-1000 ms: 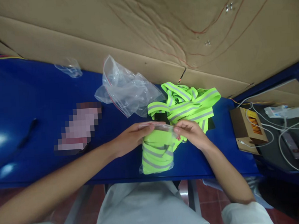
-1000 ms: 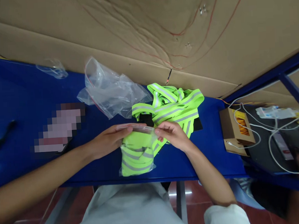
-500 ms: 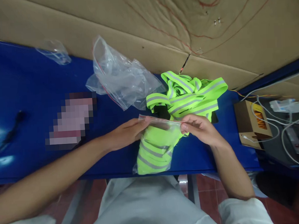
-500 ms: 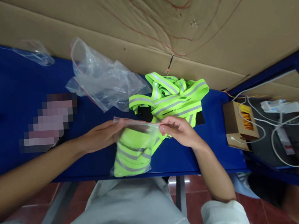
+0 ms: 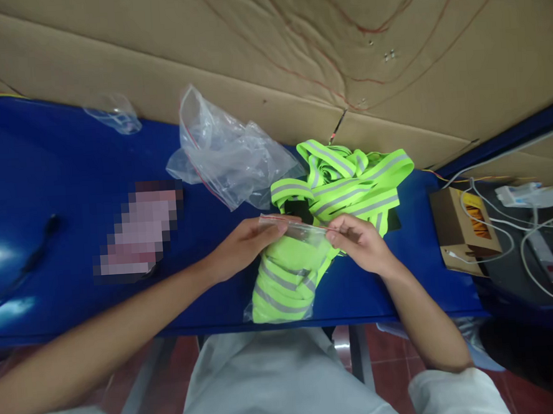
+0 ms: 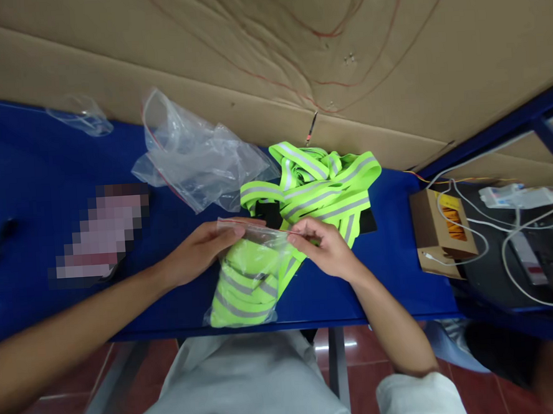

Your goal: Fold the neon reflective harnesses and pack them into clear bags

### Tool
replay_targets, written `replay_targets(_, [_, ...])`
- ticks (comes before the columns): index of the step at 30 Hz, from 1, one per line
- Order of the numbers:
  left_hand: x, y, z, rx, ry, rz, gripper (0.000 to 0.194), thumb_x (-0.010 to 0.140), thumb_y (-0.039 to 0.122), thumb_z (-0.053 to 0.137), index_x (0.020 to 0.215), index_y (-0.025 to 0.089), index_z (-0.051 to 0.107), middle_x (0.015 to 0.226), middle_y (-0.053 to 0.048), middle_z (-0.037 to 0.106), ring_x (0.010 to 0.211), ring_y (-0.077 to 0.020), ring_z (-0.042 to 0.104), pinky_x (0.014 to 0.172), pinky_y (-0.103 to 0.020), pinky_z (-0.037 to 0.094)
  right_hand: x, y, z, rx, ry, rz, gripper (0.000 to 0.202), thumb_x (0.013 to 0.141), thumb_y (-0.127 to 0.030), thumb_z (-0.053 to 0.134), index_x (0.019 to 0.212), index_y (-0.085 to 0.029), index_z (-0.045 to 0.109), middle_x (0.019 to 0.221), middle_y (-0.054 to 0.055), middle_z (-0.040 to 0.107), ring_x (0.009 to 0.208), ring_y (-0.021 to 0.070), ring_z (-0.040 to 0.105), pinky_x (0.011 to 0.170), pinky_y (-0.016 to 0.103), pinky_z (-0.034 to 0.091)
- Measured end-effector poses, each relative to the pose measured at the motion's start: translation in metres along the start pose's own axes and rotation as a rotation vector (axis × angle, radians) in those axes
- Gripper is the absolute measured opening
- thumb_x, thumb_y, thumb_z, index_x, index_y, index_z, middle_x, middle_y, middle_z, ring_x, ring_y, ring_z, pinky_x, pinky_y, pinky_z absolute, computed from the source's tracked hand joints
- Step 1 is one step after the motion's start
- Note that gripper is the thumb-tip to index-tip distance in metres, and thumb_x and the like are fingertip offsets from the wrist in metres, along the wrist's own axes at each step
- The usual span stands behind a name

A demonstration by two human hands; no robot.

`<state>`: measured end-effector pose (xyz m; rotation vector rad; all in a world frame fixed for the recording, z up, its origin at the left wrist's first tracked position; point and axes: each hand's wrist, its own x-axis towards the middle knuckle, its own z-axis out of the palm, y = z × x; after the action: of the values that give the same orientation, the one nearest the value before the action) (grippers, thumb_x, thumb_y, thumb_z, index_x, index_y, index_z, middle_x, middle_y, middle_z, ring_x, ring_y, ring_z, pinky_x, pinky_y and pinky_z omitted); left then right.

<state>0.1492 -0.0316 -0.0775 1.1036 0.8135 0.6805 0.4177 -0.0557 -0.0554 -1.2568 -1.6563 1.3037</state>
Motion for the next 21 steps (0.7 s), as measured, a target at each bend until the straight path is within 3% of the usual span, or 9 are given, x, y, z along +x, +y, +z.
replay_targets(3, [0.0016,-0.0014,-0.0007,-0.048,0.071,-0.021,0.047,0.088,0.056,0.076,0.117,0.020,0.081,0.108,-0.007,0.081,0.099,-0.0227,0.075,0.088,-0.026,0.056,0.0012,-0.0001,0.0023,-0.052,0.041,-0.006,0.035,0.095,-0.054,0.068,0.089,-0.020,0.062,0.076,-0.001,0.060,0.066,0.0111,0.050,0.060,0.025,0.039])
replay_targets(6, [0.0026,0.0002,0.0013,-0.248,0.055,-0.100,0.046,0.087,0.056,0.077,0.115,0.019,0.082,0.106,-0.008,0.082,0.091,-0.0224,0.077,0.082,-0.027,0.058,0.0029,0.0002,0.0036,-0.071,0.060,-0.015,0.037,0.096,-0.056,0.067,0.088,-0.020,0.062,0.076,-0.001,0.060,0.068,0.0122,0.053,0.061,0.026,0.040])
replay_targets(11, [0.0023,0.0062,0.0038,-0.329,-0.096,-0.154,0.058,0.093,0.065,0.064,0.124,0.018,0.078,0.129,-0.012,0.075,0.120,-0.0285,0.071,0.099,-0.032,0.056,0.0034,-0.0014,-0.0015,-0.007,0.103,-0.039,0.033,0.093,-0.052,0.071,0.087,-0.020,0.064,0.072,-0.002,0.060,0.061,0.0108,0.049,0.056,0.026,0.037])
replay_targets(17, [0.0010,-0.0025,0.0005,0.165,0.154,0.137,0.061,0.096,0.068,0.057,0.119,0.017,0.079,0.120,-0.009,0.079,0.117,-0.0281,0.070,0.102,-0.032,0.052,0.0035,-0.0048,-0.0013,0.056,0.103,-0.038,0.032,0.092,-0.049,0.074,0.083,-0.021,0.065,0.063,-0.004,0.054,0.054,0.0100,0.045,0.051,0.025,0.035])
replay_targets(21, [-0.0013,-0.0030,-0.0006,0.384,0.182,0.219,0.065,0.100,0.068,0.047,0.118,0.014,0.079,0.110,-0.008,0.080,0.101,-0.0247,0.072,0.090,-0.029,0.053,0.0024,-0.0033,0.0035,0.068,0.056,-0.018,0.030,0.091,-0.049,0.075,0.091,-0.021,0.068,0.068,-0.002,0.060,0.054,0.0097,0.046,0.050,0.025,0.036])
